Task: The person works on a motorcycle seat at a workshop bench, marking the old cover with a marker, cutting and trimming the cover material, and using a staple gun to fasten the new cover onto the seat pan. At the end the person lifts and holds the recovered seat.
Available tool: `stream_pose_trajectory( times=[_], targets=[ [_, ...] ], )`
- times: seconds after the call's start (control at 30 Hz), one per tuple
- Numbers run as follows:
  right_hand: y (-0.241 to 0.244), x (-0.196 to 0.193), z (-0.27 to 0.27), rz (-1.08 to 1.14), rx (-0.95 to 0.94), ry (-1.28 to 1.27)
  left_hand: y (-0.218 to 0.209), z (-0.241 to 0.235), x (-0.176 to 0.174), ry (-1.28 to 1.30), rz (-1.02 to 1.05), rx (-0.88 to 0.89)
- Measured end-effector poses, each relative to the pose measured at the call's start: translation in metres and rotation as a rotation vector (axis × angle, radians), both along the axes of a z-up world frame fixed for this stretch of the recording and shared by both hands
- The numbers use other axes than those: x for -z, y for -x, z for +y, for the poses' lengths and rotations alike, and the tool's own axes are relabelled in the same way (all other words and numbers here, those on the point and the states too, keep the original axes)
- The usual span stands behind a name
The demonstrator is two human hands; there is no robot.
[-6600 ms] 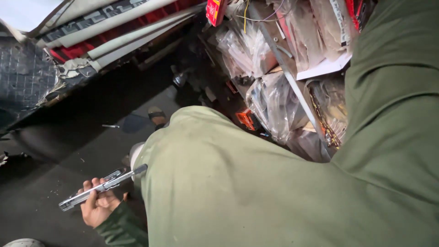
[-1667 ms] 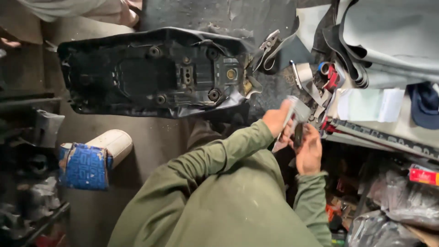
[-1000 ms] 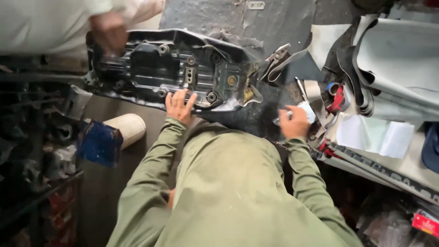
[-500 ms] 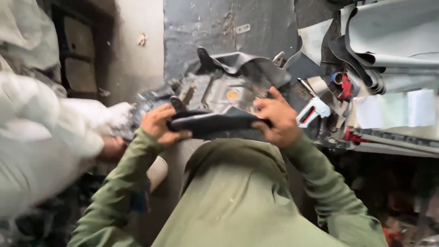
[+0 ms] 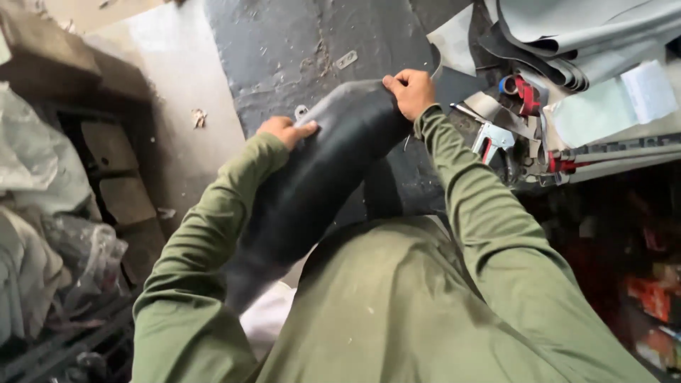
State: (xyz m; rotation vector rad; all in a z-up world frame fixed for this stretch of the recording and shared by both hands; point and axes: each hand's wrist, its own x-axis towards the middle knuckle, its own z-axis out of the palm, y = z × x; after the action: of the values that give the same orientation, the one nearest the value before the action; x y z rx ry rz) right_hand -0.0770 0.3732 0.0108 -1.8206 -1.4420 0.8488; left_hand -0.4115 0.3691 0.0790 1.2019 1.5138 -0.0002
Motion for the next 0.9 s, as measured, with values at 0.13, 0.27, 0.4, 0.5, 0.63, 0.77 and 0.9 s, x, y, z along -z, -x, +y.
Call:
stream_pose_trajectory(
  times=[0.13, 0.27, 0.4, 0.5, 0.63, 0.77, 0.9],
  targets=[
    [-0.046, 0.042, -0.014, 0.186, -0.136, -0.007, -0.039, 0.001, -0.022, -0.204, 0.187, 0.249],
    [-0.068, 0.044, -0.042, 0.448, -0.111, 0.201, -0.091, 0.008, -0.025, -0.421, 0.284, 0.594],
    [-0.08, 0.044, -0.034, 0.434, -0.276, 0.29, -0.162, 0.005, -0.026, -1.002, -0.088, 0.835],
    [-0.068, 0.006, -0.013, 0.193, -0.336, 0.382, -0.181, -0.012, 0.007, -1.051, -0.092, 0.954],
    [-0.067, 0.011, -0.001, 0.313, -0.429, 0.337, -0.192, -0.016, 0.003, -0.953, -0.044, 0.956],
    [-0.069, 0.027, 0.009, 0.318, -0.52, 0.254, -0.204, -0.008, -0.004, -0.839, 0.065, 1.036],
    [-0.065, 0.023, 0.022, 0.32, -0.561, 0.197, -0.207, 0.006, -0.004, -0.746, 0.076, 0.975]
  ],
)
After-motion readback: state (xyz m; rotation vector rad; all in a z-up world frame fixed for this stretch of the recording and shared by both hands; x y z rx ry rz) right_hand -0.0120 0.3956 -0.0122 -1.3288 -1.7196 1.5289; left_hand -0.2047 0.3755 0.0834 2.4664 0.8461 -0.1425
